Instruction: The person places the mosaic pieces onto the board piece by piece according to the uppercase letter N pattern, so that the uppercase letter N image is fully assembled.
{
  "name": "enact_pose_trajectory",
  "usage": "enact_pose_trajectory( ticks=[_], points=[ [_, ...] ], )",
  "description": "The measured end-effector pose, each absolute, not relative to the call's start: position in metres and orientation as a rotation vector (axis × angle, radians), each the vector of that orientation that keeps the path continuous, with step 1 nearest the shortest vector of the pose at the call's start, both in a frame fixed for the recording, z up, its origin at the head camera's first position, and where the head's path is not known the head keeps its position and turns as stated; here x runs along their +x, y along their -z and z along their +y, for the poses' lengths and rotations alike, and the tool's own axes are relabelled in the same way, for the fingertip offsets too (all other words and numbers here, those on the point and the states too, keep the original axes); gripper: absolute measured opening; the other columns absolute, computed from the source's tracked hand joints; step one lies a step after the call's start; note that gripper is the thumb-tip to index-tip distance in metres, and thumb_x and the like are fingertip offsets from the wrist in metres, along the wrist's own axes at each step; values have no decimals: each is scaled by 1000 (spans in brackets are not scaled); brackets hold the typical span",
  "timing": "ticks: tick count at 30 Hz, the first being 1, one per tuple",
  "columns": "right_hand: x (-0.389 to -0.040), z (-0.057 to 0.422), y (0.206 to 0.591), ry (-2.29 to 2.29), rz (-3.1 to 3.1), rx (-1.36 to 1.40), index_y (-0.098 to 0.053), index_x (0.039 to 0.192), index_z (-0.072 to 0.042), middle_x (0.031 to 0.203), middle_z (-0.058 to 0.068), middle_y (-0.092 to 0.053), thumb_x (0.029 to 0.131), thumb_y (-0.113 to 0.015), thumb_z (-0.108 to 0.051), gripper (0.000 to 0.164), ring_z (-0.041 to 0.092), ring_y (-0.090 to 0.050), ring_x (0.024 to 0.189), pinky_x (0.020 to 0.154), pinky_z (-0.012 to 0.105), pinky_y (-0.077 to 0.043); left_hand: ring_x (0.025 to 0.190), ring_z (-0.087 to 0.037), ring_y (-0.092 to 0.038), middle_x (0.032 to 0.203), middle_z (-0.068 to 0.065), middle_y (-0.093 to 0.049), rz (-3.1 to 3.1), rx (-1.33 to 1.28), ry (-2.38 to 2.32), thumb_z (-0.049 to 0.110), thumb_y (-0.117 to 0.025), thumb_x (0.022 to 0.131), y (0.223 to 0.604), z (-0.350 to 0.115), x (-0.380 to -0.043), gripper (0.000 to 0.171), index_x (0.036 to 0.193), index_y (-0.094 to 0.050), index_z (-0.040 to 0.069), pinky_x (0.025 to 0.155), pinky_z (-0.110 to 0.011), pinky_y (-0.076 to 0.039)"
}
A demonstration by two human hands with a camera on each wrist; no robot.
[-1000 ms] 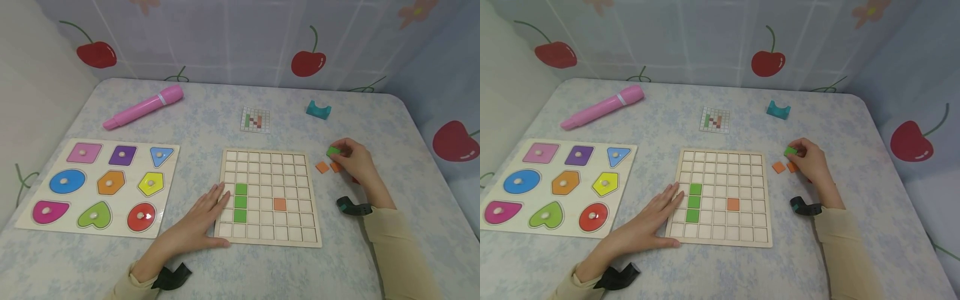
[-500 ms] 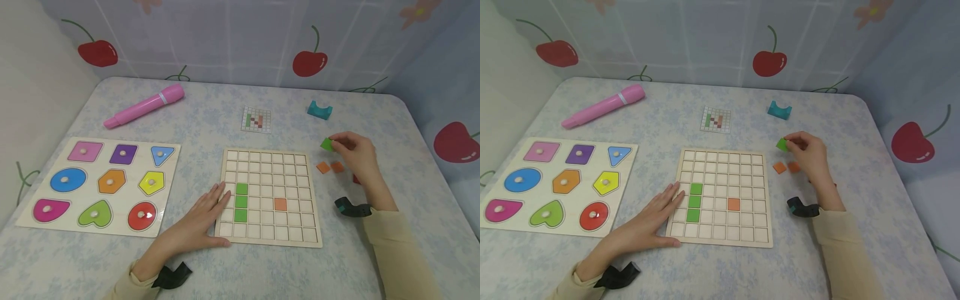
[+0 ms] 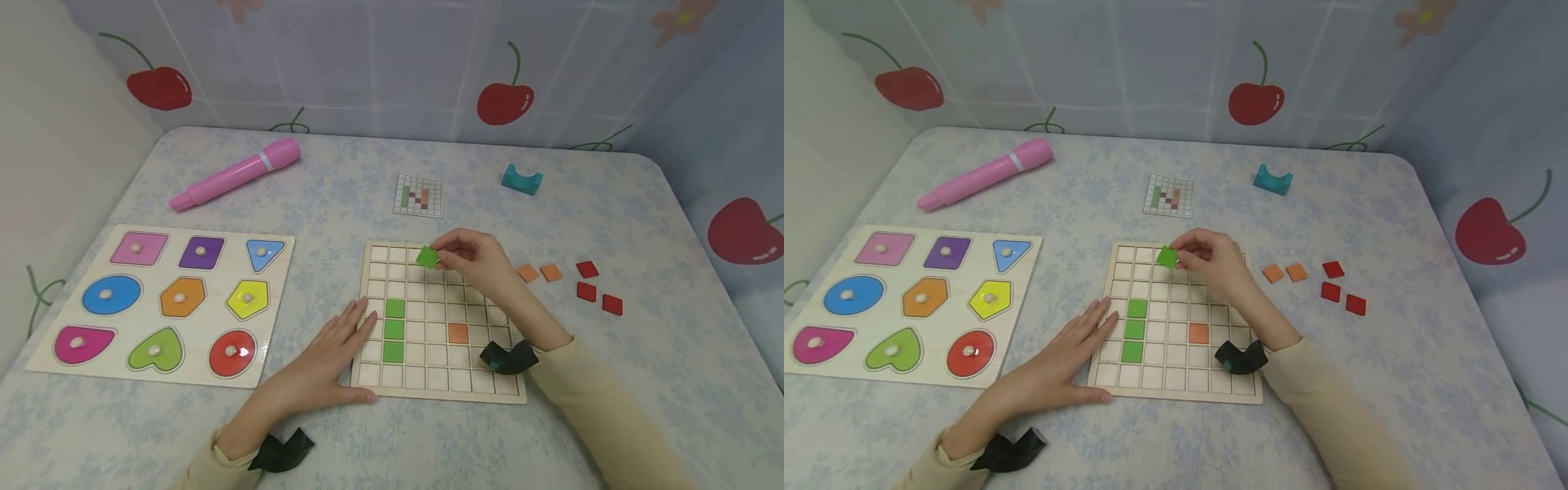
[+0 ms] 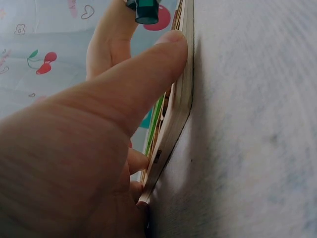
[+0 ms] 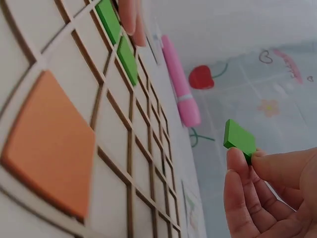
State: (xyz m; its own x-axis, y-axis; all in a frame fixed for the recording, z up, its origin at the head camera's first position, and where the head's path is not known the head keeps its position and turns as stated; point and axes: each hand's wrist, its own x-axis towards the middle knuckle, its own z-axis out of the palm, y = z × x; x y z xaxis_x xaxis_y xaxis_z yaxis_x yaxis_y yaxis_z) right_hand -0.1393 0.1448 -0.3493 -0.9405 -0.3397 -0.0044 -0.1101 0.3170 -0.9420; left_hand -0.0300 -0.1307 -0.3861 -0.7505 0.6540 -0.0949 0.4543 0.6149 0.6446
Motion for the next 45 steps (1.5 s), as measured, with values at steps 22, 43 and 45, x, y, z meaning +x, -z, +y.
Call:
enact_pose_trajectory(
  ticks=[22, 43, 45],
  points=[
    [-139, 109, 373, 1255, 2480, -690, -70, 93, -12, 81, -4, -63, 90, -63, -9, 8, 15, -55, 70, 64, 33, -45, 139, -20, 9, 155, -6, 8, 2532, 899, -868, 53, -72, 75, 388, -131, -30, 108, 150, -11, 7, 109, -46, -4],
    [-138, 113, 366, 1182, 2547, -730, -72, 102, -8, 95, 0, -65, 91, -63, -11, 15, 14, -57, 80, 70, 32, -46, 139, -20, 11, 155, -7, 9, 2525, 886, -857, 53, -72, 75, 386, -131, -30, 108, 150, -10, 6, 109, -45, -3],
    [-139, 120, 361, 1213, 2560, -721, -72, 103, -8, 96, 1, -66, 91, -63, -10, 16, 16, -56, 79, 69, 33, -46, 139, -20, 11, 155, -7, 9, 2521, 878, -858, 53, -72, 75, 386, -131, -30, 108, 150, -10, 6, 109, -45, -3]
  ],
)
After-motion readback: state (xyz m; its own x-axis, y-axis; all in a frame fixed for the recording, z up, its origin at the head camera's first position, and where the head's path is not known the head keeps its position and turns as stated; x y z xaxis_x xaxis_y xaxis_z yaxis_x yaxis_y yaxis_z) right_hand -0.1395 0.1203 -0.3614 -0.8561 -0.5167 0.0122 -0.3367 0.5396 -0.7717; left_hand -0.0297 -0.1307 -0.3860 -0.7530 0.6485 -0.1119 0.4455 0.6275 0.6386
